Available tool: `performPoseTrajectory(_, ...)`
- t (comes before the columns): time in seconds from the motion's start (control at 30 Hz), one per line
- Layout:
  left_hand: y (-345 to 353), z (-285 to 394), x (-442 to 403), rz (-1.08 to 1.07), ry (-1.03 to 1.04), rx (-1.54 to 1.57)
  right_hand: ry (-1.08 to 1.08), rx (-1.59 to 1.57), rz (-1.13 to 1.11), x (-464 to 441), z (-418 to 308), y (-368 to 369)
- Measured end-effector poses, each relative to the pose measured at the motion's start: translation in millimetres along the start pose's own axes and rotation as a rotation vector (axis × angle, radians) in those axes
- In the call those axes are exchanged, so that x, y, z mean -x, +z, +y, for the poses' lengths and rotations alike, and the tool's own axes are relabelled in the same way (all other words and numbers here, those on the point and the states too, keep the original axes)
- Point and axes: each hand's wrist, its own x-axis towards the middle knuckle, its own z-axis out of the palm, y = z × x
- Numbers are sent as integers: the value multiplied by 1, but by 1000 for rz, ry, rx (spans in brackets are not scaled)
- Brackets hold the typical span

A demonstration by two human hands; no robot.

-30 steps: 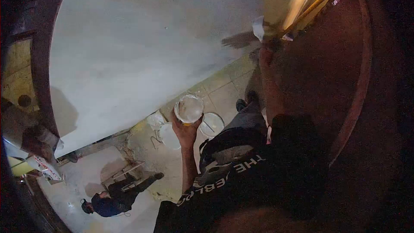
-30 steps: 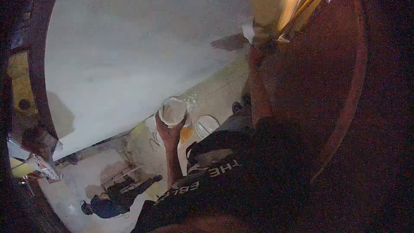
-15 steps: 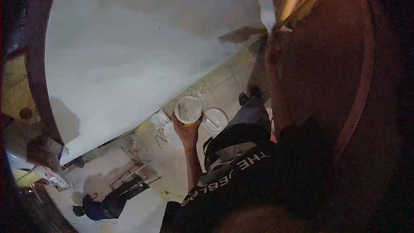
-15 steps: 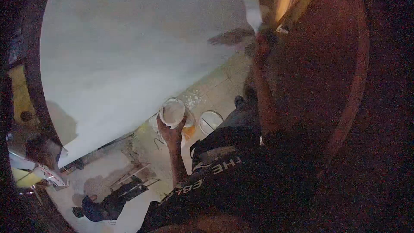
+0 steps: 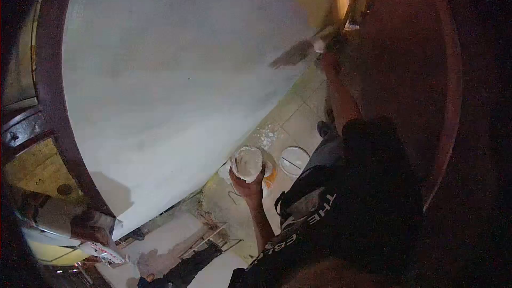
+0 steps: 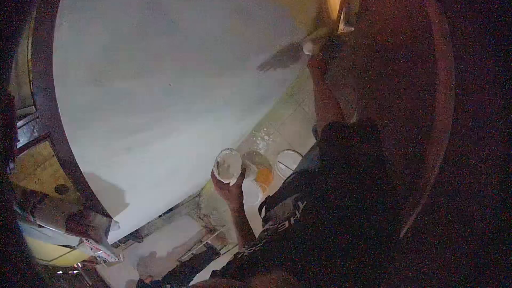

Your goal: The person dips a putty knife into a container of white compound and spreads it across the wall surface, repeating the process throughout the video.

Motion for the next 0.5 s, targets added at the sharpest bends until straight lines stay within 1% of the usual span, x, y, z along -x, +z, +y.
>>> performPoseTrajectory(0.03, -1, -8, 0, 15, 32, -33, 69, -54, -29, -10, 14, 30)
performPoseTrajectory(0.07, -2, -13, 1, 30, 62, -65, 137, -105, -58, -15, 20, 43)
performPoseTrajectory(0.1, -4, -13, 2, 31, 59, -63, 175, -138, -81, -13, 16, 29)
performPoseTrajectory(0.17, -5, -15, 4, 35, 62, -179, 206, -185, -50, -10, -2, -5)
performPoseTrajectory(0.3, -1, -4, 2, 21, 11, -143, 193, -311, 93, -22, -39, -59)
performPoseTrajectory(0.4, -4, -1, 7, -13, -52, -143, 158, -348, 142, -24, -53, -85)
performPoseTrajectory(0.47, 1, -1, 6, -17, -29, 75, 131, -352, 163, -23, -55, -99)
performPoseTrajectory(0.5, 3, -2, 3, -23, -27, 86, 110, -350, 170, -16, -61, -112)
